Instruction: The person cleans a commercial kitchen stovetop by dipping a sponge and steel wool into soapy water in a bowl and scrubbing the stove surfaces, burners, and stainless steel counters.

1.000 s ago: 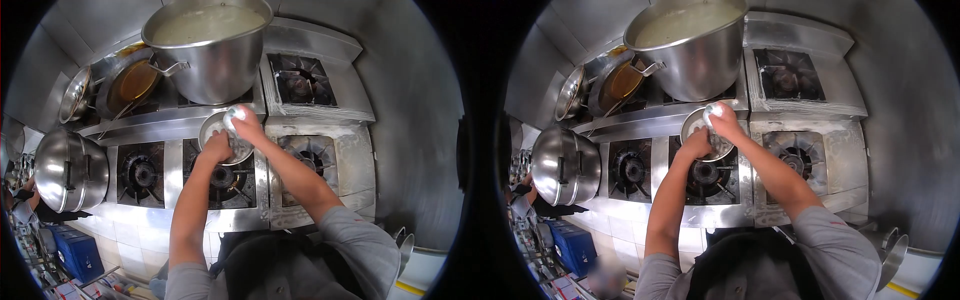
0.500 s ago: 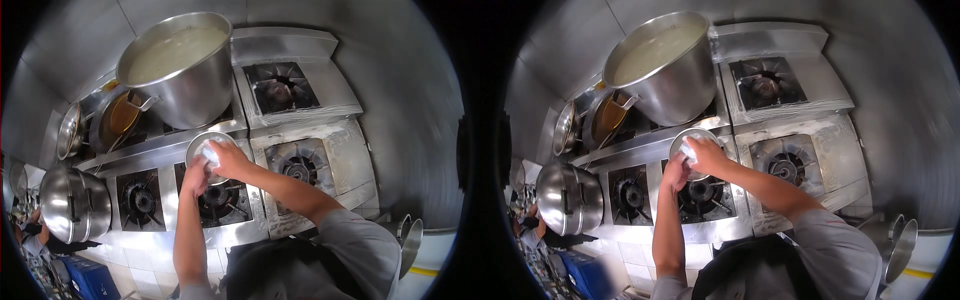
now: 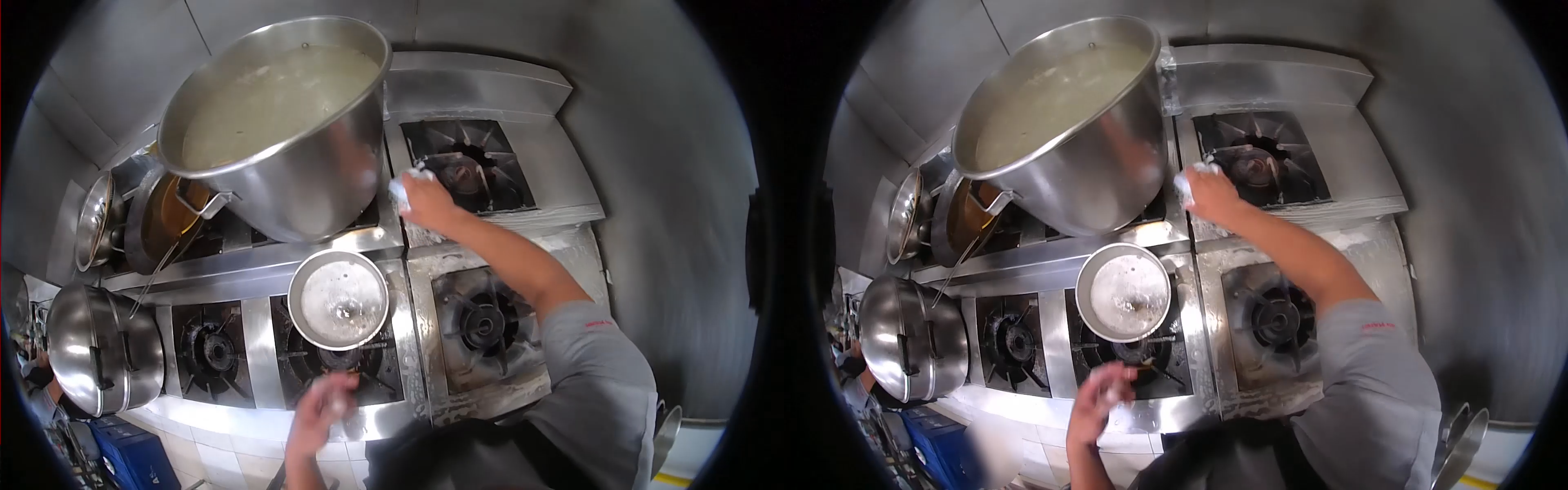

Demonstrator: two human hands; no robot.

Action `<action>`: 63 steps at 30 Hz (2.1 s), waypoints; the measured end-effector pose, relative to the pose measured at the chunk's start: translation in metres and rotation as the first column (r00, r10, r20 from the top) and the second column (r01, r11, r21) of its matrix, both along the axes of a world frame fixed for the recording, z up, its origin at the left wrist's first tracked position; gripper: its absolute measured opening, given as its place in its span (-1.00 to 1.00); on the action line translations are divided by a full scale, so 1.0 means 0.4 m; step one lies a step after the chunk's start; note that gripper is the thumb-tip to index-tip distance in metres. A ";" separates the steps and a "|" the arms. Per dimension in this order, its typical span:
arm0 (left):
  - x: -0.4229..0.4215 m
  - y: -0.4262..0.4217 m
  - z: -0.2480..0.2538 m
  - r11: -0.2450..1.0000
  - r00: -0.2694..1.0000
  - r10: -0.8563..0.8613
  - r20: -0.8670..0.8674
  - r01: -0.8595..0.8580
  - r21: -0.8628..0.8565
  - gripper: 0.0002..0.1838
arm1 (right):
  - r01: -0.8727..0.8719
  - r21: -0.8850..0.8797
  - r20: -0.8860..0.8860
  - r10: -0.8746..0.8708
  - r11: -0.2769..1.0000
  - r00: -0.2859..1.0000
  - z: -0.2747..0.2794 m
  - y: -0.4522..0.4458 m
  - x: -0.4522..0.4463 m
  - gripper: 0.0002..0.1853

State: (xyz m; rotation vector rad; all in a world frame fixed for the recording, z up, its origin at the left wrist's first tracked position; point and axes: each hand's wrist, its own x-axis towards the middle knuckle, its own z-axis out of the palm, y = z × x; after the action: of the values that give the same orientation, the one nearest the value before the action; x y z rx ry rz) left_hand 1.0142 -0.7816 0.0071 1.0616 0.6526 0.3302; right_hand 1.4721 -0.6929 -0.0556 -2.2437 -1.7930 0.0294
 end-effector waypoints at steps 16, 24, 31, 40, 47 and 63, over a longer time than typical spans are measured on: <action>-0.267 -0.295 -0.172 0.911 0.785 0.173 -0.595 -0.357 -0.206 -0.49 | -0.087 -0.050 0.497 0.100 0.995 0.862 -0.029 0.221 0.157 -0.48; -0.259 -0.308 -0.194 0.916 0.832 0.162 -0.531 -0.327 -0.232 -0.48 | 0.075 -0.072 0.446 -0.035 0.995 0.894 -0.069 0.332 0.227 -0.37; -0.281 -0.325 -0.246 0.919 0.819 0.161 -0.551 -0.327 -0.218 -0.51 | 0.069 -0.266 0.413 0.049 0.961 0.909 0.043 0.238 0.124 -0.50; -0.297 -0.348 -0.219 0.923 0.786 0.145 -0.601 -0.327 -0.205 -0.59 | 0.145 -0.267 0.373 -0.037 0.953 0.927 0.071 0.111 -0.003 -0.66; -0.359 -0.414 -0.280 0.932 0.695 0.102 -0.712 -0.318 -0.177 -0.57 | 0.359 -0.157 0.229 -0.320 0.920 0.919 0.035 0.368 0.186 -0.57; -0.361 -0.400 -0.263 0.942 0.691 0.029 -0.722 -0.260 -0.211 -0.55 | 0.214 -0.130 0.302 -0.167 0.968 0.938 0.028 -0.105 -0.147 -0.54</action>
State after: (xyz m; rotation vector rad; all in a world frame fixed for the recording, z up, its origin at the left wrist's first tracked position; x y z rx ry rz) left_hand 0.8699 -0.9417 -0.0981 0.8201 1.4560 -0.0741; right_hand 1.4134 -0.7351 -0.0443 -2.6476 -1.7518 -0.2106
